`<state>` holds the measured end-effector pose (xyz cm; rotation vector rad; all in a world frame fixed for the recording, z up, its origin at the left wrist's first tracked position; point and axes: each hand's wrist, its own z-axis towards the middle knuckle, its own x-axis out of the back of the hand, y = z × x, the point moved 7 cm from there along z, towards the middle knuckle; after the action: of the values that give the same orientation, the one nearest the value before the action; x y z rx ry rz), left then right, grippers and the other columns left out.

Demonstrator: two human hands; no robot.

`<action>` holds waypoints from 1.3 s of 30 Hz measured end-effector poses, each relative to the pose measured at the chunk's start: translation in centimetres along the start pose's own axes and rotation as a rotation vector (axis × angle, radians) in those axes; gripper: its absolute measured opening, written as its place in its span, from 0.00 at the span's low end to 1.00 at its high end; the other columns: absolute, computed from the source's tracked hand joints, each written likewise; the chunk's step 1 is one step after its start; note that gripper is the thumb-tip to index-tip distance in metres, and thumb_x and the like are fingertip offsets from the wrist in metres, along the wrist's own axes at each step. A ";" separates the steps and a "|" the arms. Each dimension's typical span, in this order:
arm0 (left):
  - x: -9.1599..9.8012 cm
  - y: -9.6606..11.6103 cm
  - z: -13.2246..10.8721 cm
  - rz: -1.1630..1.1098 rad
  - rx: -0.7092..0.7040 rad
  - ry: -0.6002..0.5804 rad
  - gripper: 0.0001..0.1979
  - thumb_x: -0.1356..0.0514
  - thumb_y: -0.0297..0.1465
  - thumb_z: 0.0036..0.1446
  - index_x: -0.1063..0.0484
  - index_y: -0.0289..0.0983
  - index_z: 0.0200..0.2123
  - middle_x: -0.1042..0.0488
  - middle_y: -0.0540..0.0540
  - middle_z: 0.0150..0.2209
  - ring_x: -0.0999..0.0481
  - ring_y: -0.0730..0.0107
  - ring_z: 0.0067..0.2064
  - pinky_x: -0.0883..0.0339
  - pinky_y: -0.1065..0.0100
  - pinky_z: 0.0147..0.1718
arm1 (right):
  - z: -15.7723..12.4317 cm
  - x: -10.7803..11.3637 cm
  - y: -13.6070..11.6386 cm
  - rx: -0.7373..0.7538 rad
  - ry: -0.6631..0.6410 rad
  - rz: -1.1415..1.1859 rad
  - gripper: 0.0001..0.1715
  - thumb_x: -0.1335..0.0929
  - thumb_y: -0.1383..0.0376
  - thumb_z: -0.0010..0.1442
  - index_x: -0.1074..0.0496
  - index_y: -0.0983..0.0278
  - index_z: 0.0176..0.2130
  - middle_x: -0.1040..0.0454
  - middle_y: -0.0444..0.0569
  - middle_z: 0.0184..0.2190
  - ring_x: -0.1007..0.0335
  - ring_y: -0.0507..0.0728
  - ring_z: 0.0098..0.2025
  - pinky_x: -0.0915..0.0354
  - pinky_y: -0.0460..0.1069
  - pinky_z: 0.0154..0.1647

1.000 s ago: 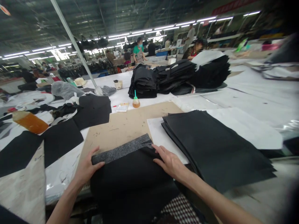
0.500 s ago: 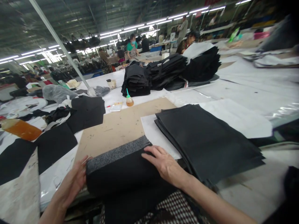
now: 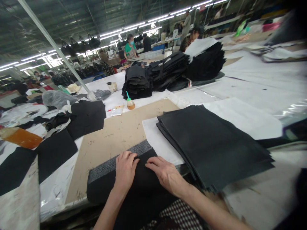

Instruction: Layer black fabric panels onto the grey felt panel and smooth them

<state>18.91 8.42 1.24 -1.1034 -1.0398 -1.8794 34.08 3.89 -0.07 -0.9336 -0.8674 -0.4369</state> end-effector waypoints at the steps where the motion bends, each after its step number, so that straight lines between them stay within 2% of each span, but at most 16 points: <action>1: -0.4 -0.1 0.1 0.027 0.003 0.009 0.06 0.41 0.30 0.64 0.26 0.42 0.43 0.28 0.46 0.43 0.29 0.59 0.47 0.36 0.56 0.47 | -0.1 -0.1 0.1 -0.011 0.008 0.002 0.22 0.37 0.76 0.64 0.30 0.60 0.55 0.29 0.48 0.51 0.35 0.57 0.49 0.33 0.52 0.51; 4: -0.5 -0.4 0.0 0.061 -0.005 0.025 0.04 0.40 0.29 0.64 0.25 0.42 0.41 0.28 0.46 0.42 0.29 0.60 0.47 0.37 0.56 0.47 | -0.1 -0.2 0.4 -0.036 0.017 0.000 0.22 0.37 0.75 0.65 0.30 0.58 0.55 0.29 0.48 0.51 0.35 0.57 0.49 0.32 0.52 0.50; 9: 0.2 -0.4 -0.2 0.054 0.023 0.089 0.11 0.39 0.30 0.63 0.27 0.44 0.49 0.29 0.45 0.49 0.30 0.58 0.51 0.39 0.55 0.51 | 0.1 -0.1 0.3 -0.049 -0.001 -0.021 0.21 0.37 0.75 0.65 0.29 0.59 0.53 0.29 0.47 0.49 0.34 0.57 0.48 0.32 0.51 0.48; 13: -0.7 -0.9 0.0 -0.016 0.022 0.040 0.04 0.39 0.30 0.63 0.25 0.43 0.40 0.29 0.47 0.45 0.30 0.60 0.48 0.38 0.56 0.47 | 0.1 0.1 0.2 -0.053 0.001 -0.032 0.20 0.37 0.75 0.65 0.28 0.58 0.52 0.28 0.47 0.49 0.34 0.57 0.48 0.32 0.51 0.48; 16: -1.0 -1.0 0.3 -0.056 0.016 0.024 0.02 0.39 0.31 0.62 0.25 0.42 0.37 0.29 0.46 0.44 0.31 0.60 0.48 0.39 0.55 0.47 | 0.1 0.0 0.1 -0.055 0.010 -0.027 0.20 0.37 0.75 0.65 0.28 0.58 0.52 0.29 0.47 0.49 0.34 0.57 0.48 0.32 0.51 0.48; 21: -0.2 0.5 -0.2 -0.128 -0.028 0.033 0.04 0.40 0.28 0.62 0.31 0.40 0.33 0.29 0.46 0.45 0.31 0.59 0.50 0.40 0.54 0.49 | 0.1 0.1 0.4 -0.073 0.037 -0.021 0.19 0.39 0.75 0.66 0.30 0.59 0.52 0.30 0.49 0.49 0.35 0.58 0.49 0.32 0.52 0.49; 26: 0.0 1.7 -0.8 -0.125 -0.141 0.014 0.06 0.44 0.24 0.64 0.34 0.39 0.34 0.27 0.48 0.41 0.30 0.63 0.46 0.42 0.55 0.51 | 0.9 0.8 0.3 -0.064 0.032 -0.060 0.13 0.39 0.74 0.66 0.30 0.63 0.45 0.31 0.51 0.46 0.35 0.58 0.47 0.32 0.51 0.47; 28: -0.3 1.5 -0.9 -0.140 -0.153 -0.011 0.05 0.44 0.24 0.64 0.35 0.39 0.35 0.27 0.48 0.40 0.30 0.64 0.44 0.42 0.55 0.51 | 1.7 1.3 -0.5 -0.009 0.032 -0.096 0.12 0.39 0.74 0.65 0.31 0.64 0.47 0.31 0.52 0.48 0.36 0.59 0.49 0.33 0.53 0.49; 30: -0.5 1.1 -0.9 -0.151 -0.150 -0.013 0.04 0.44 0.25 0.64 0.34 0.39 0.37 0.27 0.48 0.38 0.30 0.63 0.43 0.42 0.56 0.50 | 2.9 1.6 -1.6 0.116 0.019 -0.133 0.17 0.37 0.74 0.64 0.34 0.64 0.52 0.32 0.53 0.53 0.38 0.60 0.53 0.37 0.55 0.54; 32: -0.5 0.7 -0.9 -0.159 -0.133 0.007 0.03 0.44 0.26 0.64 0.34 0.39 0.37 0.28 0.48 0.37 0.30 0.63 0.42 0.41 0.56 0.49 | 4.1 1.5 -2.4 0.231 -0.031 -0.162 0.20 0.36 0.73 0.63 0.35 0.64 0.54 0.32 0.54 0.54 0.38 0.61 0.54 0.41 0.57 0.57; 36: -0.4 0.4 -1.0 -0.187 -0.113 0.029 0.02 0.43 0.27 0.64 0.33 0.39 0.37 0.27 0.49 0.36 0.29 0.64 0.42 0.41 0.57 0.50 | 6.3 1.3 -1.2 0.241 -0.168 -0.225 0.19 0.32 0.69 0.62 0.34 0.67 0.53 0.26 0.51 0.41 0.34 0.59 0.44 0.44 0.57 0.54; 39: -0.4 0.4 -1.1 -0.199 -0.109 0.030 0.02 0.43 0.26 0.64 0.32 0.40 0.39 0.26 0.49 0.37 0.29 0.64 0.41 0.41 0.56 0.50 | 7.4 1.8 -0.2 0.266 -0.206 -0.314 0.13 0.29 0.64 0.60 0.29 0.64 0.46 0.25 0.50 0.39 0.35 0.59 0.45 0.48 0.57 0.55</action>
<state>19.10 7.37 0.65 -1.0624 -1.0736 -2.1256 31.70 10.05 3.67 -0.6048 -1.2365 -0.4848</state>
